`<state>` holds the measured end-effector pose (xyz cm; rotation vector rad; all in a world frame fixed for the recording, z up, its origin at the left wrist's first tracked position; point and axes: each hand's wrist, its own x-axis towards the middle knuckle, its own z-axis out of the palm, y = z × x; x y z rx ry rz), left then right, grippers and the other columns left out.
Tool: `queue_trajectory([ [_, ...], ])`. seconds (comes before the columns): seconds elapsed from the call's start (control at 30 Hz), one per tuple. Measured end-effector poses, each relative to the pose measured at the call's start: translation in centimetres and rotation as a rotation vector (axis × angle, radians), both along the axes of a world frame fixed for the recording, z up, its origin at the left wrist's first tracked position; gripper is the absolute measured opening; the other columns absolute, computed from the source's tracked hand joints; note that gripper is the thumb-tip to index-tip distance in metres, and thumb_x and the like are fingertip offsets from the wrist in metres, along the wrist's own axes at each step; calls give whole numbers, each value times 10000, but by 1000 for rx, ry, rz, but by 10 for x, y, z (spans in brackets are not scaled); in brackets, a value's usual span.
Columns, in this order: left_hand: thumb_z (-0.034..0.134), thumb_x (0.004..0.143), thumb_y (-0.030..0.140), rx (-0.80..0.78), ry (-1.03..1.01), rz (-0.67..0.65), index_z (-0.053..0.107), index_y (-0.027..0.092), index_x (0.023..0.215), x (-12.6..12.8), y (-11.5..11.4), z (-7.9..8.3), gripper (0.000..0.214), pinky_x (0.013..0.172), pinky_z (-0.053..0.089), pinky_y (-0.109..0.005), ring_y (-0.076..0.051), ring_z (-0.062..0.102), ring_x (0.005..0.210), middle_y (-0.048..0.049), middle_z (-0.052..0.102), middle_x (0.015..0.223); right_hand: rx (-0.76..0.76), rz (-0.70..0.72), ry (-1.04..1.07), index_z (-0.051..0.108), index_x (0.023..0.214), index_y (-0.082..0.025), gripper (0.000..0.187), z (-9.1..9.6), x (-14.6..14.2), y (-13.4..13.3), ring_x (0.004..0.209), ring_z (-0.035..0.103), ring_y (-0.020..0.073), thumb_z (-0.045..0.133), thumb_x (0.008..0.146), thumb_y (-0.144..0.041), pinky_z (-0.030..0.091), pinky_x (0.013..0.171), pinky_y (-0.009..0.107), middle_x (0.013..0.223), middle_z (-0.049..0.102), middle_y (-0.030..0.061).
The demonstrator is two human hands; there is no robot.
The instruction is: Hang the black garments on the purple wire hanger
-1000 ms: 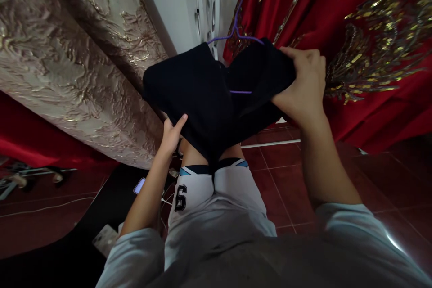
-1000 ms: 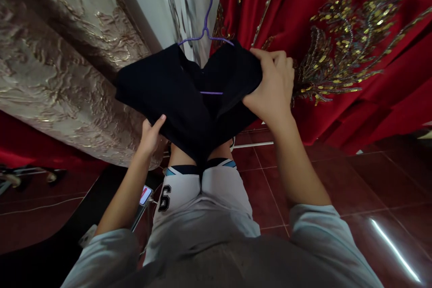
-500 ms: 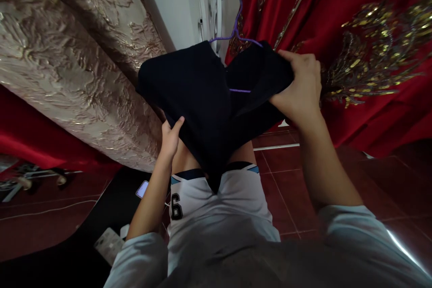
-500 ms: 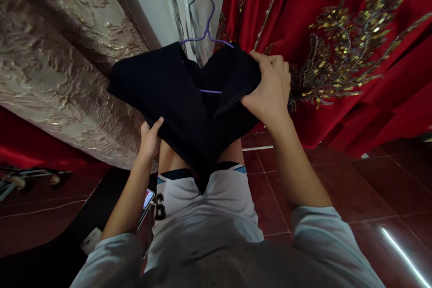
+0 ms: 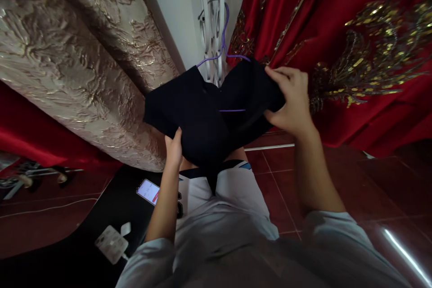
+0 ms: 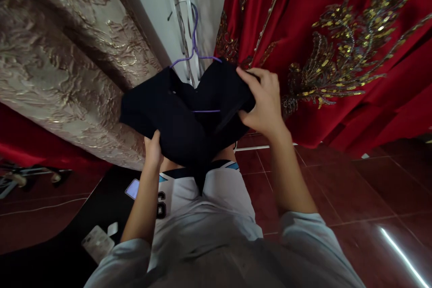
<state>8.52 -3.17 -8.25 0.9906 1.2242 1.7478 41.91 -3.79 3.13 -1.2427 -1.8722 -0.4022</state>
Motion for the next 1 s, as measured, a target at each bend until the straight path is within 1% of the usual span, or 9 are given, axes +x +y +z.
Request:
queue_trajectory([
  [0.1,715,885,458,-106,-71,39,662,208,1199,10,-14,-8,404,1185,488,-436,-282,624,1323,-107,702,1314,47,-81,223,509,1433,-245,647,-39,-33,-1,1350,473,356,642,837,-459,412,1085,600,1428,510,140],
  [0.2,729,869,489,-184,-115,39,647,223,1233,17,-23,-13,458,1166,515,-431,-284,623,1327,-100,684,1353,27,-139,672,533,1259,-207,460,-91,-85,4,1096,610,263,588,893,-479,515,945,446,1186,602,127],
  [0.27,741,859,476,-226,-142,36,624,240,1273,19,-27,-13,490,1166,517,-424,-278,615,1337,-85,674,1372,-282,-38,897,551,1104,-204,368,-127,-119,6,847,619,193,607,870,-483,525,759,325,1008,632,82],
  [0.33,747,855,448,-245,-156,36,606,248,1294,19,-30,-12,502,1177,505,-424,-274,604,1349,-78,668,1383,-614,83,995,573,905,-202,261,-156,-142,4,778,609,177,584,876,-461,497,723,291,871,648,58],
  [0.43,766,832,435,-215,-184,58,615,227,1245,17,-31,-10,486,1192,479,-443,-284,611,1332,-93,672,1366,-873,151,1038,584,680,-192,300,-181,-150,-6,738,621,179,549,876,-416,483,722,281,736,666,68],
  [0.67,704,838,244,185,33,300,561,260,1267,31,-38,-12,452,1271,312,-409,-213,508,1419,-42,550,1493,-988,215,1074,548,534,-193,380,-170,-123,-26,493,467,116,590,811,-450,361,527,263,512,552,20],
  [0.73,710,834,216,184,127,191,582,262,1270,41,-39,-17,457,1227,366,-388,-210,551,1357,-55,576,1443,-952,213,1095,511,526,-201,433,-165,-124,-29,492,421,100,624,797,-519,322,522,262,507,511,-4],
  [0.9,675,838,176,-12,408,-440,612,199,930,63,-43,-35,114,885,543,-326,-193,689,879,-36,688,879,-940,349,1121,619,628,-184,441,-159,-133,-38,513,425,99,695,768,-595,310,523,256,526,521,-17],
  [1.0,526,939,160,26,582,-410,511,211,777,74,-45,-43,171,780,502,-301,-170,629,760,-5,607,745,-1004,411,1158,643,638,-175,416,-138,-126,-28,493,428,93,734,742,-568,296,491,249,528,542,-7],
])
